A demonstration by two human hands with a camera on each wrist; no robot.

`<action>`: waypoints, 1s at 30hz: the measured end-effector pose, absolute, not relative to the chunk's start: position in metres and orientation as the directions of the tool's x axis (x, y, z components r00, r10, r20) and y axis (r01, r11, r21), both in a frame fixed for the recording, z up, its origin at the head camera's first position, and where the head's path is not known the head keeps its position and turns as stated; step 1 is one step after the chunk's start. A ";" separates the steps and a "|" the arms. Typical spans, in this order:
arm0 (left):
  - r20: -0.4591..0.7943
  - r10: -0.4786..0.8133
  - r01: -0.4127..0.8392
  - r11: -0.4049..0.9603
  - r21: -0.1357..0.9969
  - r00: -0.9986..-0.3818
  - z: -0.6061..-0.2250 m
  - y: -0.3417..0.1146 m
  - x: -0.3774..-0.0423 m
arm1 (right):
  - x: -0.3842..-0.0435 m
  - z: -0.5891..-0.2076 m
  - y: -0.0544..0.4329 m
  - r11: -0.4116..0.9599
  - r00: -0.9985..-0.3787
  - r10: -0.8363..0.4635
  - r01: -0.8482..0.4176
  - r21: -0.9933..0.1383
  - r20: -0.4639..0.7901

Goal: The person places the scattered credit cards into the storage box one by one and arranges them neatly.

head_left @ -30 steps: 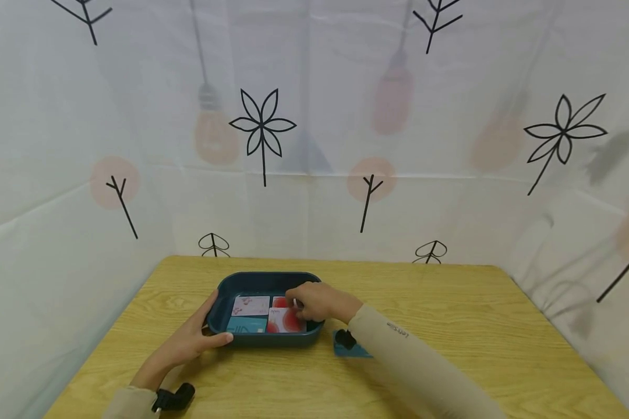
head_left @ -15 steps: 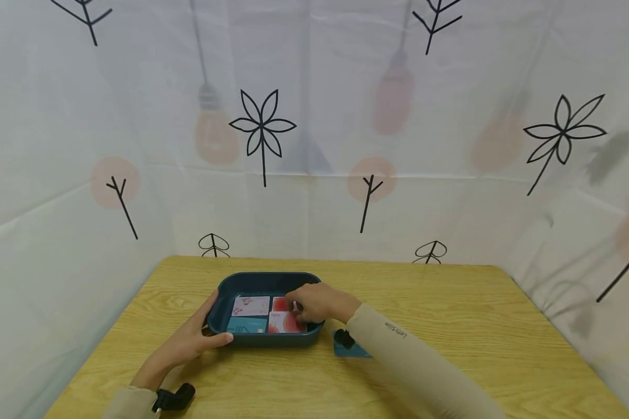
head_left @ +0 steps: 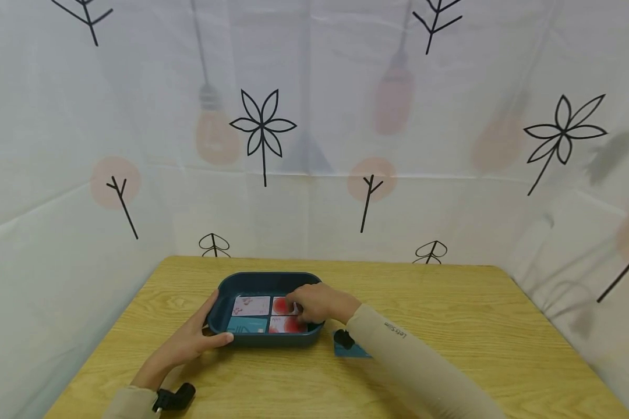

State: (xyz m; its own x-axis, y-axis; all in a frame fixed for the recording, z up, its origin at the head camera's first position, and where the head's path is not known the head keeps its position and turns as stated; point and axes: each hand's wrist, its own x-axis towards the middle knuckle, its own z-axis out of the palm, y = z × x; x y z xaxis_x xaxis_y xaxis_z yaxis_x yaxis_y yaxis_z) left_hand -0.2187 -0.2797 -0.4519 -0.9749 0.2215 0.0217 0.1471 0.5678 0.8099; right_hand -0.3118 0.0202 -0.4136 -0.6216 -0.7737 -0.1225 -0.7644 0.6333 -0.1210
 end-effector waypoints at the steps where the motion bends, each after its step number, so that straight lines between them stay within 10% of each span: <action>1: 0.022 0.222 0.147 0.565 0.812 -0.975 -0.452 -0.280 -0.219 | -0.312 -0.414 0.020 0.631 -0.620 -0.776 -0.766 -0.120 -0.120; 30: 0.011 0.220 0.135 0.560 0.817 -0.976 -0.451 -0.278 -0.219 | -0.313 -0.414 0.028 0.589 -0.599 -0.800 -0.776 -0.225 -0.029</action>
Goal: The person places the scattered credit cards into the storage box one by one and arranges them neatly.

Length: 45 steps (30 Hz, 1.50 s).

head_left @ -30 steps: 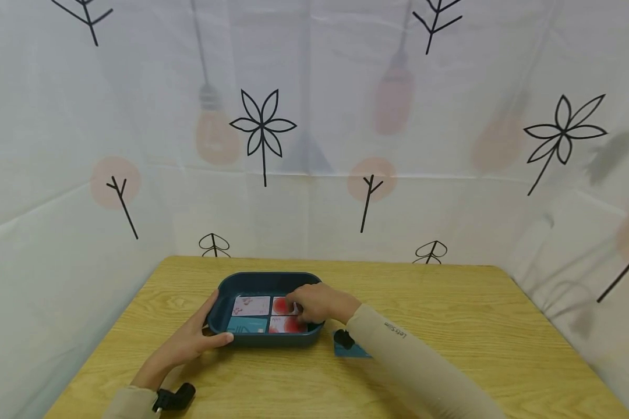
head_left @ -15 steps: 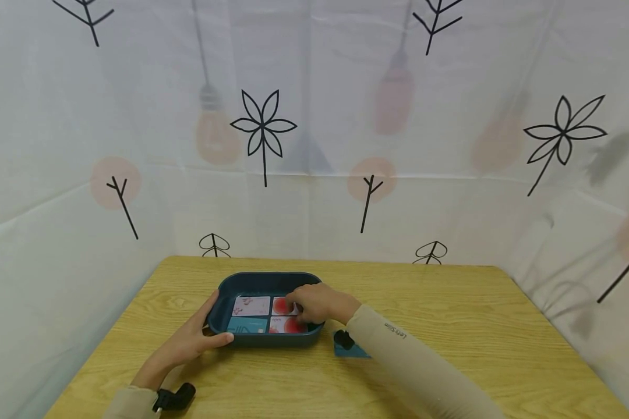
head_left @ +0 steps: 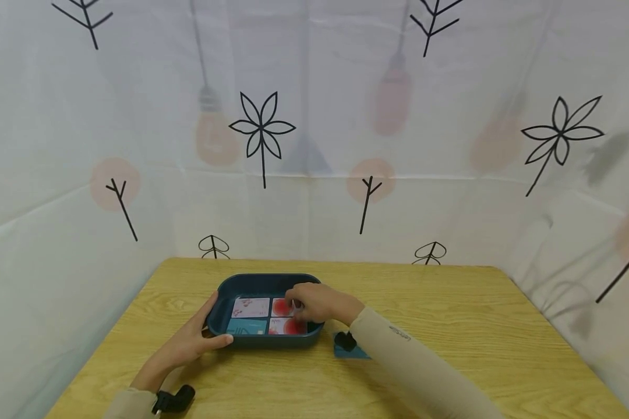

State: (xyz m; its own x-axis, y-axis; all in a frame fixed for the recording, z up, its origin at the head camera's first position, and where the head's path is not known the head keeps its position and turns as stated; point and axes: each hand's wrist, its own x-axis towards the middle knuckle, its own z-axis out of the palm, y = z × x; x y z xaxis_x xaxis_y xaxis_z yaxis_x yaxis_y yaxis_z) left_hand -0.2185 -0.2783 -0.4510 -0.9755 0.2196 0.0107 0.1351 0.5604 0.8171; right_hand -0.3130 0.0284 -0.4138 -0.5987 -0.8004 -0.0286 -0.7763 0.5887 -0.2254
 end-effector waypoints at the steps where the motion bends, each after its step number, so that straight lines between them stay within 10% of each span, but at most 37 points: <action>1: 0.011 0.220 0.135 0.557 0.819 -0.975 -0.451 -0.278 -0.218 | -0.312 -0.413 0.030 0.584 -0.596 -0.802 -0.777 -0.234 -0.021; 24: 0.013 0.223 0.137 0.548 0.825 -0.975 -0.452 -0.279 -0.216 | -0.289 -0.394 0.090 0.572 -0.616 -0.745 -0.788 -0.229 0.257; 45: 0.013 0.227 0.140 0.554 0.821 -0.974 -0.450 -0.279 -0.216 | -0.267 -0.417 0.142 0.644 -0.702 -0.666 -0.712 -0.281 0.253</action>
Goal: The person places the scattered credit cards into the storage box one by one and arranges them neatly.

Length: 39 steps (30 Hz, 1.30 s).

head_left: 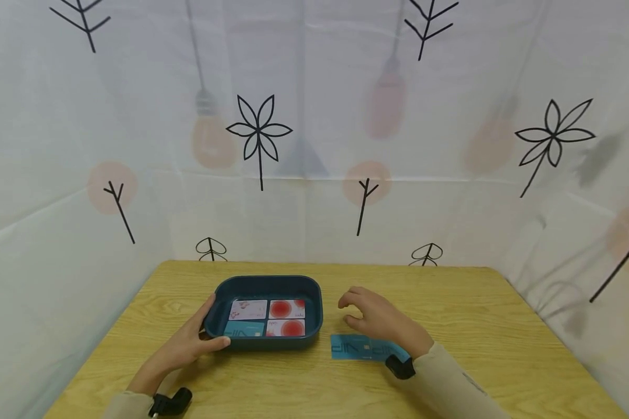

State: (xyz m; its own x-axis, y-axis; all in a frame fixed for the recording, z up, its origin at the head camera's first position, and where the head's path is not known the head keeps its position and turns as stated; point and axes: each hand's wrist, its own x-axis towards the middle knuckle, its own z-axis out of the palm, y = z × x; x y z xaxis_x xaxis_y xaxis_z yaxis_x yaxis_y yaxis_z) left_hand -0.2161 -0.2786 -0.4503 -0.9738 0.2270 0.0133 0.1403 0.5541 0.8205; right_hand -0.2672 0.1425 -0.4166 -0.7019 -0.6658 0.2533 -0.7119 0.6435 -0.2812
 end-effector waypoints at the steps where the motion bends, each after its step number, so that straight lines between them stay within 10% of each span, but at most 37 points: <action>1: 0.013 0.228 0.140 0.554 0.821 -0.974 -0.450 -0.279 -0.216 | -0.266 -0.417 0.145 0.647 -0.707 -0.661 -0.706 -0.288 0.251; 39: 0.016 0.239 0.144 0.530 0.836 -0.971 -0.452 -0.279 -0.217 | -0.248 -0.437 0.214 0.749 -0.819 -0.558 -0.565 -0.347 0.129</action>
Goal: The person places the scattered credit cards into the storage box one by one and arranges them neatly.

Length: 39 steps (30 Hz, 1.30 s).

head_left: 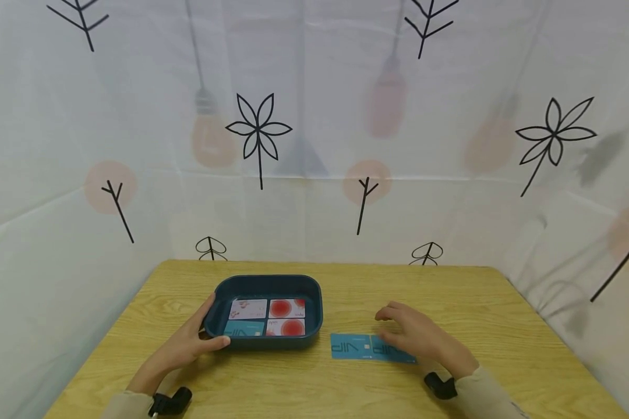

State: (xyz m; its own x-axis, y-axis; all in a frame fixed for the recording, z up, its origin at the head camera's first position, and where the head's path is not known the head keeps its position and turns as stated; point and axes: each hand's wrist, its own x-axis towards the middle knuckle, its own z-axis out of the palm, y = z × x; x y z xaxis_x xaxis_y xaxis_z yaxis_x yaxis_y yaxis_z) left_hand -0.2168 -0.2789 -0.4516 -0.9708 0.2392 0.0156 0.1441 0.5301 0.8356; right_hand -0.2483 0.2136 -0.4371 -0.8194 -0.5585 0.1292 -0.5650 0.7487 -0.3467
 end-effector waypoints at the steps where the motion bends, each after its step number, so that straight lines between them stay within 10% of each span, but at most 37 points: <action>1: 0.015 0.240 0.144 0.528 0.837 -0.971 -0.451 -0.279 -0.217 | -0.248 -0.437 0.215 0.751 -0.820 -0.558 -0.564 -0.342 0.128; 39: 0.023 0.244 0.157 0.548 0.822 -0.970 -0.451 -0.280 -0.216 | -0.236 -0.435 0.234 0.772 -0.836 -0.547 -0.481 -0.416 -0.049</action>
